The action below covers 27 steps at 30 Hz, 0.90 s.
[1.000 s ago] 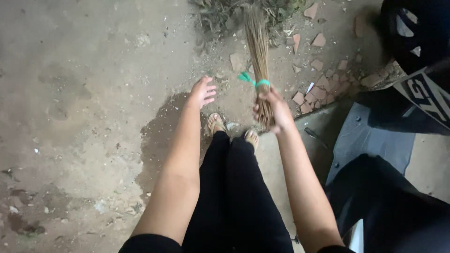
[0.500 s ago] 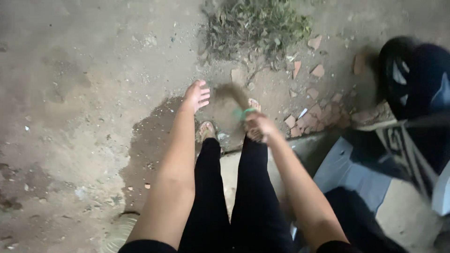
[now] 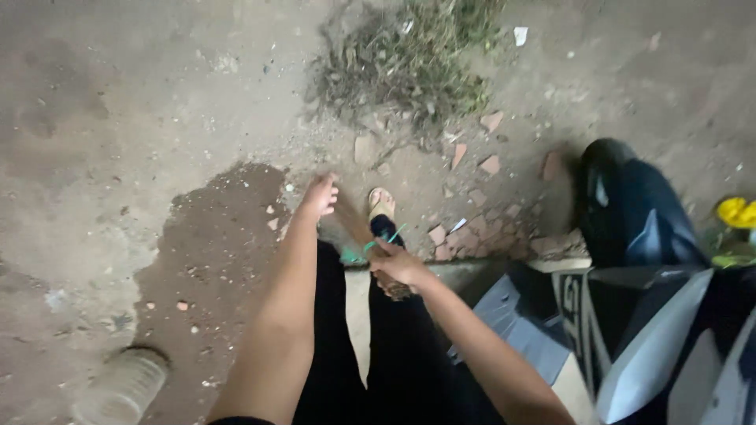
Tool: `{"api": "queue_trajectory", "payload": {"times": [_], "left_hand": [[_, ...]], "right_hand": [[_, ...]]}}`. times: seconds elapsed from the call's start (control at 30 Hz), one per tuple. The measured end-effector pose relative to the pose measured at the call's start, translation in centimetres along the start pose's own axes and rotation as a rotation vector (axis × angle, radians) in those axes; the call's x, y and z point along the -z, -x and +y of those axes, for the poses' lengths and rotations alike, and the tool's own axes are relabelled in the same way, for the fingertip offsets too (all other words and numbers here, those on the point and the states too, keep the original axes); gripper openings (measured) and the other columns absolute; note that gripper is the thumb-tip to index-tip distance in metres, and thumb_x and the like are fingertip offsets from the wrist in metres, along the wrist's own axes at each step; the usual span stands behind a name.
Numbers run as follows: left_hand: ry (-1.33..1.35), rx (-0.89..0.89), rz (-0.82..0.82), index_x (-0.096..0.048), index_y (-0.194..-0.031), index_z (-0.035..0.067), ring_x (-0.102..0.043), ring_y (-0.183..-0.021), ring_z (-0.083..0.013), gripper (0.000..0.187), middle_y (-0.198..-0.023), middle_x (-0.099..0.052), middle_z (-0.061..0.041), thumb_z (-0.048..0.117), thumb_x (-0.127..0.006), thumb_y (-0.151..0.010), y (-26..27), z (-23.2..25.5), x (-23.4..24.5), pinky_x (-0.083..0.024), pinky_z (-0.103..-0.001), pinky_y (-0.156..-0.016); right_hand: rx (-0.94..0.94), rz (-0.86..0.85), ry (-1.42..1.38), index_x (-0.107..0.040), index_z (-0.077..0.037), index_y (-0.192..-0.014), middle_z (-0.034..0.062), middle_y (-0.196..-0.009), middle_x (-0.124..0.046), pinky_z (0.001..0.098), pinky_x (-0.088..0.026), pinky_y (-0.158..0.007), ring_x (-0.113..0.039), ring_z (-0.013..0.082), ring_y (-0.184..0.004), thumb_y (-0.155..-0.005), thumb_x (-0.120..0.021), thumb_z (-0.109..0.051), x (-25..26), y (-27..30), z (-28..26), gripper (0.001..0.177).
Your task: Sweeping the dirt ground with a twig broom outdoors.
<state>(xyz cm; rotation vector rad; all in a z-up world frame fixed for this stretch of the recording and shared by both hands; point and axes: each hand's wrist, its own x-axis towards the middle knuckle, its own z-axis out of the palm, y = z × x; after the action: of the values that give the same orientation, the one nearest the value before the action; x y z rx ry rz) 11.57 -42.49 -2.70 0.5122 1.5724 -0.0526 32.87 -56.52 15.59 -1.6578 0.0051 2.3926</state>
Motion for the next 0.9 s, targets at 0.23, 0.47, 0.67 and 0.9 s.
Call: {"api": "queue_trajectory", "payload": {"times": [0.23,0.47,0.67,0.9], "left_hand": [[0.052,-0.020,-0.046,-0.047,-0.147,0.022,-0.063,-0.120,-0.0285,0.055,-0.138,-0.065,-0.010,0.053,-0.047,-0.101,1.2,0.2,-2.1,-0.053,-0.053,-0.093],[0.052,0.022,-0.099,-0.044,-0.150,0.020,-0.058,-0.130,-0.0319,0.058,-0.145,-0.059,-0.013,0.053,-0.041,-0.102,4.8,5.8,-3.5,-0.050,-0.057,-0.099],[-0.022,0.017,-0.290,-0.046,-0.152,0.018,-0.057,-0.132,-0.0297,0.071,-0.147,-0.059,-0.010,0.064,-0.033,-0.101,9.6,15.1,-4.1,-0.052,-0.054,-0.100],[0.050,-0.105,-0.312,-0.039,-0.154,0.014,-0.051,-0.138,-0.0320,0.071,-0.150,-0.053,-0.014,0.063,-0.025,-0.104,14.4,22.8,1.2,-0.044,-0.052,-0.111]], "right_hand": [[0.292,0.197,0.322,-0.059,0.000,-0.143,0.0144,-0.077,-0.064,0.0418,-0.053,-0.052,-0.064,0.0265,-0.059,-0.085,-0.070,-0.016,8.7,-8.0,-1.0,0.061],[0.538,0.268,1.048,-0.039,-0.011,-0.155,0.0207,-0.117,-0.069,0.0408,-0.053,-0.091,-0.069,0.0325,-0.104,-0.079,-0.076,-0.034,6.8,8.3,-10.6,0.087],[0.380,0.220,0.749,-0.042,-0.017,-0.156,0.0171,-0.098,-0.074,0.0359,-0.055,-0.070,-0.068,0.0218,-0.077,-0.083,-0.069,-0.025,1.9,23.1,-18.9,0.079],[0.541,-0.180,-0.261,-0.055,0.003,-0.125,0.0072,-0.089,-0.069,0.0246,-0.054,-0.051,-0.063,0.0127,-0.064,-0.092,-0.072,-0.012,3.6,14.9,-19.0,0.040]]}}
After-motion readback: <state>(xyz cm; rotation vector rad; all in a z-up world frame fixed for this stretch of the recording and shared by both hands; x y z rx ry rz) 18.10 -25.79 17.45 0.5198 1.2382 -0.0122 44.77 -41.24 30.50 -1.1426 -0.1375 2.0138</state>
